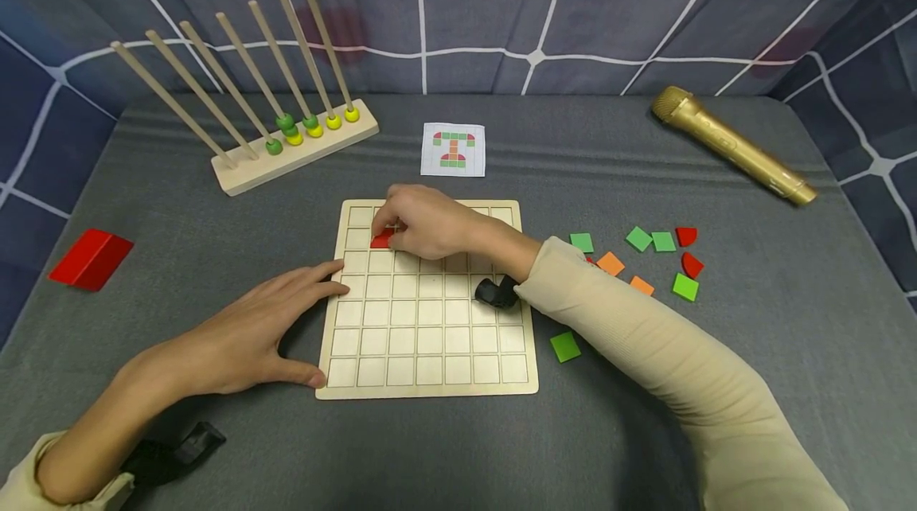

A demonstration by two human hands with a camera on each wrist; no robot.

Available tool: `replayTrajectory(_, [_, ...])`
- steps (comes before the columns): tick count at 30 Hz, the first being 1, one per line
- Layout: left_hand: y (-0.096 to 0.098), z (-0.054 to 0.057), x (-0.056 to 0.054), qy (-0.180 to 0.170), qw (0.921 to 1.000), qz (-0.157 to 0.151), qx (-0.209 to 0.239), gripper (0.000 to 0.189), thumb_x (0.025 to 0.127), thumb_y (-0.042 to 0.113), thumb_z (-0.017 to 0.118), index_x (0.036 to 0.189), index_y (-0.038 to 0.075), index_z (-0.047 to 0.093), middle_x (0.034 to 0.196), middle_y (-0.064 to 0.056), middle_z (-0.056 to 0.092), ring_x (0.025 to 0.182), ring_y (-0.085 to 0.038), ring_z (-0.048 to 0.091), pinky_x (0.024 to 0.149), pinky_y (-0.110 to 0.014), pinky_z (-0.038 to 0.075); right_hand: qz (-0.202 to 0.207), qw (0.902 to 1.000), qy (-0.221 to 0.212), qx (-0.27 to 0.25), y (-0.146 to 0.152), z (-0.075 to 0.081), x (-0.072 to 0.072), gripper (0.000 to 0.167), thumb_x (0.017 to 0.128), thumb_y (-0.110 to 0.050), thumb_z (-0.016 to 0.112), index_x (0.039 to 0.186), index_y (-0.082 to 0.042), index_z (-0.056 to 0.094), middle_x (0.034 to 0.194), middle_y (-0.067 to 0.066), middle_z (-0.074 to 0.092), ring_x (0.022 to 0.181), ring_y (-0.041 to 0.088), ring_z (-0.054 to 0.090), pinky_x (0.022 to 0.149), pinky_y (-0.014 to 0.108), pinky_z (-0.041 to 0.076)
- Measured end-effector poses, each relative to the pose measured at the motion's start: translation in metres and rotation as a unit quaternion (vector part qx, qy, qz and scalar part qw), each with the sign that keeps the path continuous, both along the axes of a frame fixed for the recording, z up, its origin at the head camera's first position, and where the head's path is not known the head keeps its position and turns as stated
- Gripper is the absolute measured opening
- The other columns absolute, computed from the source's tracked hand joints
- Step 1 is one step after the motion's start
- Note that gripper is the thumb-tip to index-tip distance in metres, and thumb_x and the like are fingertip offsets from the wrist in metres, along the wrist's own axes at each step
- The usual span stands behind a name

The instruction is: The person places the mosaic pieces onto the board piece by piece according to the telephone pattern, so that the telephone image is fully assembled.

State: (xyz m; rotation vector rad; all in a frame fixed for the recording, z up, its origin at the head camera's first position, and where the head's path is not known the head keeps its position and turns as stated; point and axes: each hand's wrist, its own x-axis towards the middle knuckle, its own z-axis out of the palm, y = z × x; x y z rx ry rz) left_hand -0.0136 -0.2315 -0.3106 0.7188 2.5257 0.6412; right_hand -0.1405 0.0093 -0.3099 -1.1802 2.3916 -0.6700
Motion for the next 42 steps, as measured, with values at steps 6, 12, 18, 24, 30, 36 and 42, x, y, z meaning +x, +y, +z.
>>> replayTrajectory(6, [0.000,-0.001,-0.001,0.000,1.0000,-0.002,-0.002,0.098,0.069,0.074,0.070,0.145,0.018,0.045,0.161,-0.007,0.021,0.144,-0.035,0.022,0.104,-0.068,0.023,-0.002,0.9988,-0.029,-0.038,0.003,-0.001,0.000,0.014,0.090,-0.021,0.075,0.101,-0.012,0.077,0.093,-0.001,0.061,0.088,0.011,0.055,0.076,0.024,0.044])
replayTrajectory(12, [0.000,-0.001,-0.001,0.002,0.9999,-0.007,-0.007,0.099,0.070,0.075,0.069,0.147,0.019,0.043,0.162,-0.007,0.021,0.144,-0.034,0.023,0.104,-0.067,0.023,-0.021,0.9934,-0.035,-0.107,0.018,0.003,0.003,0.015,0.090,-0.023,0.075,0.099,-0.012,0.078,0.093,-0.002,0.063,0.085,0.009,0.059,0.075,0.024,0.047])
replayTrajectory(18, [0.000,-0.001,-0.001,0.008,0.9999,-0.009,-0.001,0.097,0.071,0.074,0.069,0.147,0.018,0.043,0.162,-0.006,0.021,0.144,-0.033,0.023,0.104,-0.066,0.025,-0.080,0.9801,-0.062,-0.170,0.062,0.018,0.010,0.017,0.088,-0.015,0.075,0.102,-0.005,0.075,0.096,0.000,0.065,0.085,0.013,0.060,0.077,0.031,0.050])
replayTrajectory(24, [-0.001,-0.002,-0.001,0.004,1.0000,-0.005,0.002,0.096,0.070,0.072,0.072,0.146,0.020,0.044,0.162,-0.003,0.020,0.145,-0.032,0.022,0.105,-0.065,0.024,-0.127,0.9757,-0.061,-0.168,0.119,0.024,0.022,0.021,0.089,-0.012,0.075,0.109,-0.006,0.074,0.096,0.005,0.063,0.081,0.016,0.057,0.073,0.033,0.049])
replayTrajectory(30, [-0.002,-0.002,-0.001,0.003,1.0000,-0.005,0.001,0.097,0.070,0.072,0.072,0.146,0.020,0.044,0.162,-0.004,0.020,0.144,-0.032,0.023,0.105,-0.065,0.024,-0.178,0.9730,-0.047,-0.139,0.169,0.022,0.037,0.024,0.088,-0.012,0.076,0.112,-0.010,0.074,0.094,0.003,0.061,0.073,0.017,0.050,0.064,0.028,0.043])
replayTrajectory(36, [-0.002,0.000,-0.001,-0.007,1.0000,-0.001,0.003,0.097,0.069,0.072,0.072,0.146,0.020,0.044,0.162,-0.005,0.019,0.145,-0.033,0.022,0.105,-0.066,0.022,-0.223,0.9656,-0.048,-0.125,0.203,0.012,0.043,0.025,0.089,-0.010,0.075,0.113,-0.008,0.072,0.094,0.002,0.061,0.079,0.016,0.054,0.066,0.024,0.045])
replayTrajectory(42, [-0.001,0.000,-0.002,-0.008,1.0000,0.000,0.002,0.098,0.069,0.072,0.072,0.147,0.019,0.043,0.162,-0.005,0.019,0.145,-0.034,0.021,0.105,-0.066,0.022,-0.240,0.9626,-0.045,-0.118,0.221,0.006,0.048,0.026,0.088,-0.007,0.075,0.113,-0.004,0.071,0.092,0.004,0.063,0.079,0.015,0.057,0.064,0.022,0.046])
